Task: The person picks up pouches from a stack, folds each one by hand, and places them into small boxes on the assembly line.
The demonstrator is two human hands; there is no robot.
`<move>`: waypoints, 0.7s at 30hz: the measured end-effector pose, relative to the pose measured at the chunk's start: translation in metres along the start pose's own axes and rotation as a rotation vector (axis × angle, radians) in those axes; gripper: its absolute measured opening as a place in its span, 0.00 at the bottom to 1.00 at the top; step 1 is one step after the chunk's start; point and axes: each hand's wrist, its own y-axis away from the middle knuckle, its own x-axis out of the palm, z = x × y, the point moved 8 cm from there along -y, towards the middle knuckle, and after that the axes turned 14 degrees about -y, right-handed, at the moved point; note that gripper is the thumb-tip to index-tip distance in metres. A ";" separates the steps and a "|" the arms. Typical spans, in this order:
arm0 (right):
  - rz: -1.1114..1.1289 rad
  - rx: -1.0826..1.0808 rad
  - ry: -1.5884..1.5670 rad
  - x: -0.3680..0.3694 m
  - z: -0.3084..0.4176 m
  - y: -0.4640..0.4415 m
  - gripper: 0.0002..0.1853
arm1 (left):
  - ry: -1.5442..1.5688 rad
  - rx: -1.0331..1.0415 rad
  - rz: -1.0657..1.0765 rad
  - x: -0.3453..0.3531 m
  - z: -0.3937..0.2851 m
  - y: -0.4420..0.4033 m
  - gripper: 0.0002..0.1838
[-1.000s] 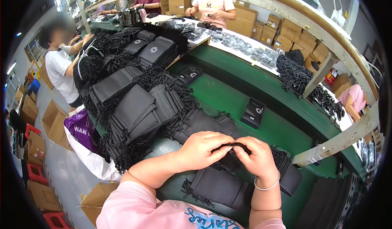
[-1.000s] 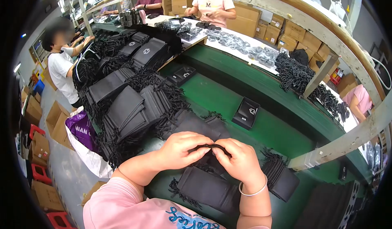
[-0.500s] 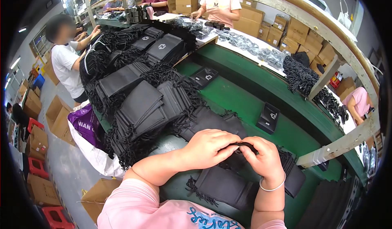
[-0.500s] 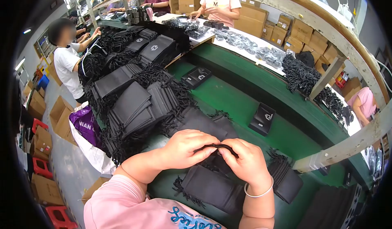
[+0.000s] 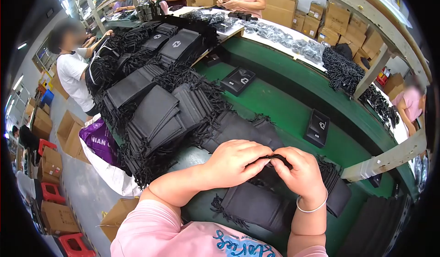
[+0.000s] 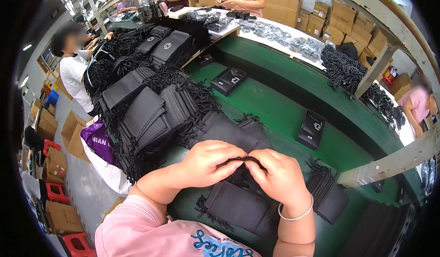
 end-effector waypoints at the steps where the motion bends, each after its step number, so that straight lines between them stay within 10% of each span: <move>1: 0.014 0.009 -0.004 0.000 -0.001 0.000 0.08 | 0.011 0.005 0.001 0.001 0.001 0.001 0.12; 21: 0.081 0.260 -0.196 -0.001 -0.037 0.001 0.10 | 0.119 -0.108 0.039 0.020 0.026 0.002 0.10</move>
